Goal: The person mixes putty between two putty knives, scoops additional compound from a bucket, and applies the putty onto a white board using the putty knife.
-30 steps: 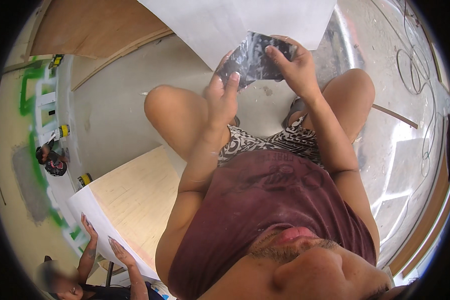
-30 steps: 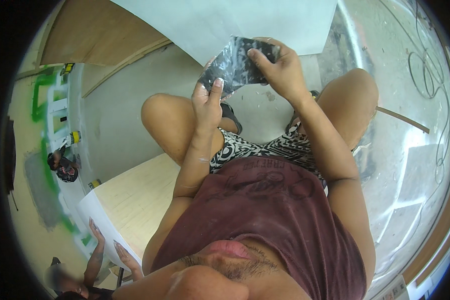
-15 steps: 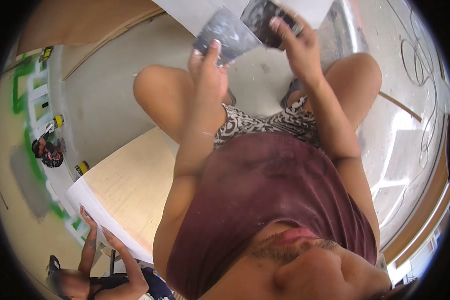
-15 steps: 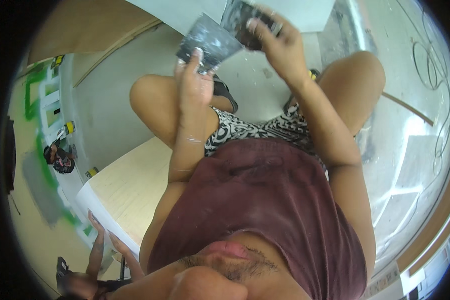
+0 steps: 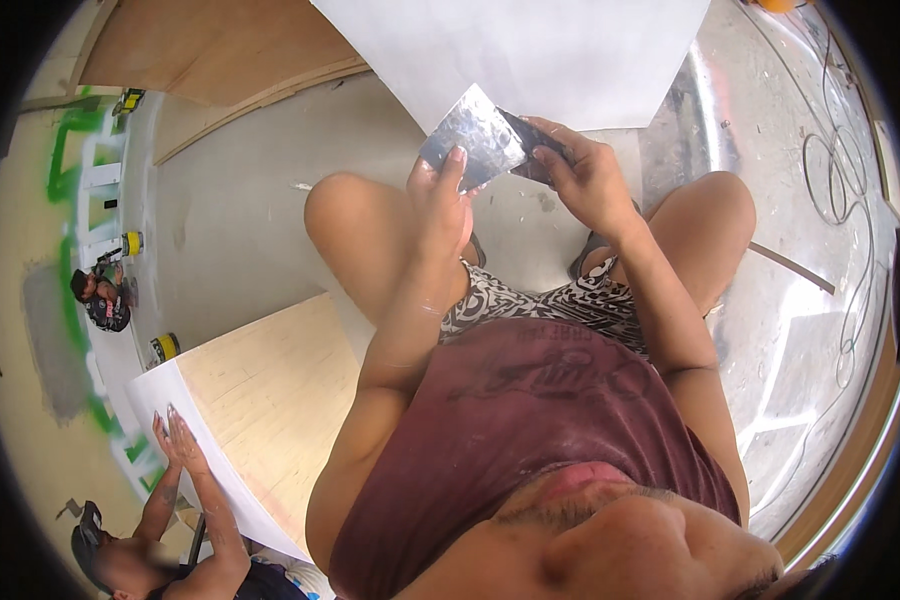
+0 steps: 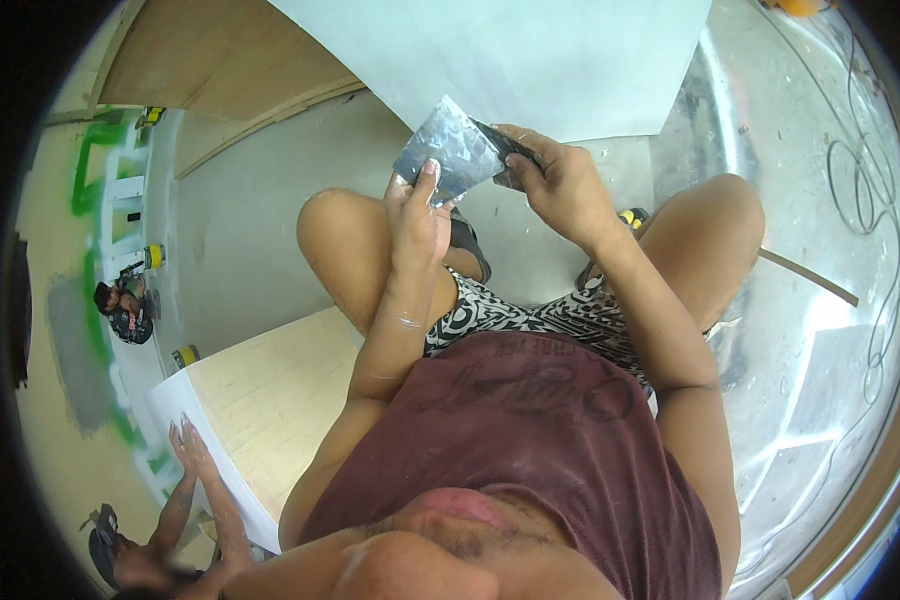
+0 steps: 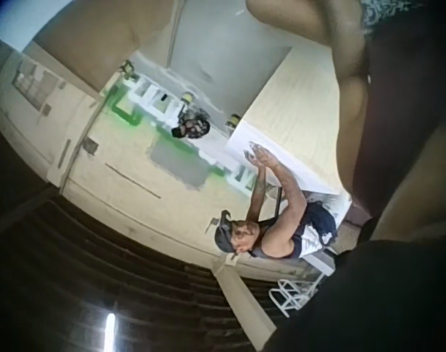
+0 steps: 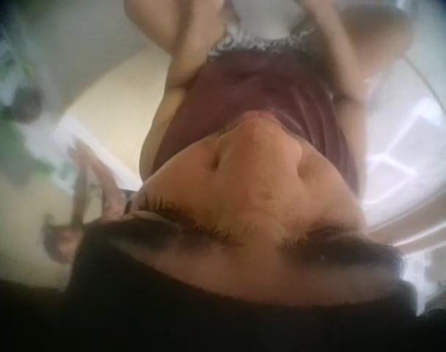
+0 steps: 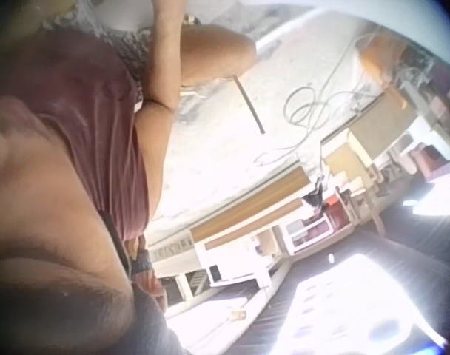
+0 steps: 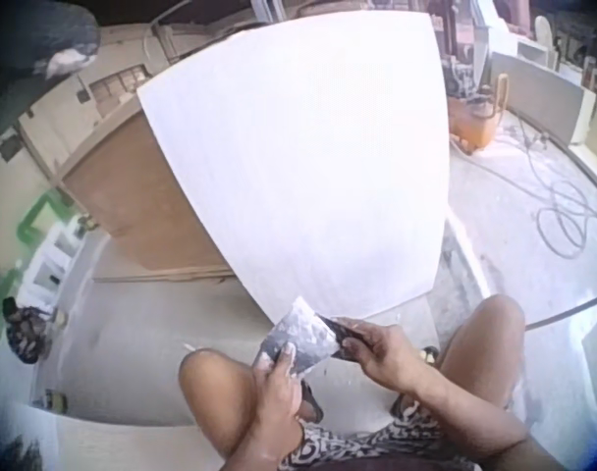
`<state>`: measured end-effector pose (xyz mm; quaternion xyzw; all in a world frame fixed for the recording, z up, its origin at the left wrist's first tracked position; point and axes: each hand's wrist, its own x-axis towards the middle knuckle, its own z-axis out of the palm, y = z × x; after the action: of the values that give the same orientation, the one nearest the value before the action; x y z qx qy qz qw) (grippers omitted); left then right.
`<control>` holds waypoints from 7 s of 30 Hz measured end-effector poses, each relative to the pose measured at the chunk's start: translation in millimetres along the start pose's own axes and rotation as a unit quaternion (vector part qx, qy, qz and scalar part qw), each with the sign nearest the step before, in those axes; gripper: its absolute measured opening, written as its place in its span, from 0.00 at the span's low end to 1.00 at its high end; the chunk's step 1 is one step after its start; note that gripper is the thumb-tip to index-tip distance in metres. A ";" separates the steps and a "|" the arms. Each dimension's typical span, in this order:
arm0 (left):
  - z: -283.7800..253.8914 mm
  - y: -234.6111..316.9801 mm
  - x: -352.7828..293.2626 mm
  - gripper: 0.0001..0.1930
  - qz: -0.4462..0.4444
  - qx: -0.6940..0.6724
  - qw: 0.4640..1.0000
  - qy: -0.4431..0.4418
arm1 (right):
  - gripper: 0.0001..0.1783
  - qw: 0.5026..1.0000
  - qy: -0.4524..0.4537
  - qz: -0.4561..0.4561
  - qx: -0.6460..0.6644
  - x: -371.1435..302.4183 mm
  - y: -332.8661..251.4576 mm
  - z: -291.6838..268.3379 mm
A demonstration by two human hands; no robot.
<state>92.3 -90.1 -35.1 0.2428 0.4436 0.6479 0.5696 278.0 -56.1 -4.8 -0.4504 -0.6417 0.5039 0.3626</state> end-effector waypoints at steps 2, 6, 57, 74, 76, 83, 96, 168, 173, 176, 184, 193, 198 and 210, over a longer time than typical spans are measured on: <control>0.7 -0.9 0.1 0.17 0.010 0.011 1.000 -0.006 | 0.19 1.000 -0.001 -0.005 -0.005 1.0 1.7 0.0; 4.1 -4.9 -1.6 0.15 0.042 0.017 0.999 -0.013 | 0.19 0.999 0.005 -0.018 0.026 1.8 7.1 3.2; 15.8 1.9 2.7 0.14 -0.019 -0.123 0.992 0.032 | 0.16 0.963 0.017 0.083 0.256 7.4 19.3 17.0; 2.8 -8.6 3.5 0.15 0.040 0.012 0.999 0.018 | 0.12 0.982 -0.081 0.132 0.109 10.1 16.7 8.5; -2.2 -7.0 5.7 0.15 0.091 0.101 0.991 -0.015 | 0.12 0.977 -0.095 0.142 0.130 7.8 22.7 12.2; 22.0 5.1 5.8 0.16 0.036 -0.061 0.997 0.041 | 0.13 0.972 0.042 0.014 0.232 9.2 16.9 17.8; 26.6 3.2 0.5 0.16 0.048 0.032 0.998 0.005 | 0.18 0.991 0.026 0.006 0.128 5.0 23.4 13.8; -0.2 -17.8 12.0 0.12 0.171 0.242 0.949 -0.112 | 0.16 0.969 -0.181 0.140 0.087 8.3 27.5 -7.8; 9.4 -11.0 15.1 0.12 0.201 0.267 0.937 -0.108 | 0.20 0.975 -0.142 0.136 0.106 5.1 21.4 -5.8; 22.2 -7.8 13.6 0.14 0.088 0.101 0.991 0.000 | 0.21 0.977 -0.065 0.098 0.176 2.1 19.8 1.7; 19.7 -10.1 13.5 0.14 0.058 0.066 0.996 0.020 | 0.21 0.997 0.044 0.015 0.059 -0.5 25.3 19.5; 13.3 -8.1 18.2 0.17 0.099 0.133 0.986 -0.029 | 0.24 0.992 -0.084 0.017 -0.097 2.0 35.8 4.4; 14.0 9.2 27.4 0.16 0.101 0.068 0.990 0.071 | 0.25 0.989 -0.015 0.111 -0.092 7.7 33.4 -10.4; 16.2 1.3 5.6 0.13 0.036 0.103 0.994 -0.024 | 0.16 0.982 0.023 0.146 0.122 13.1 35.2 -25.3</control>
<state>103.6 -79.9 -27.2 0.3320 0.4849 0.6128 0.5284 304.4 -32.6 -33.1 -0.5030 -0.4946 0.6151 0.3521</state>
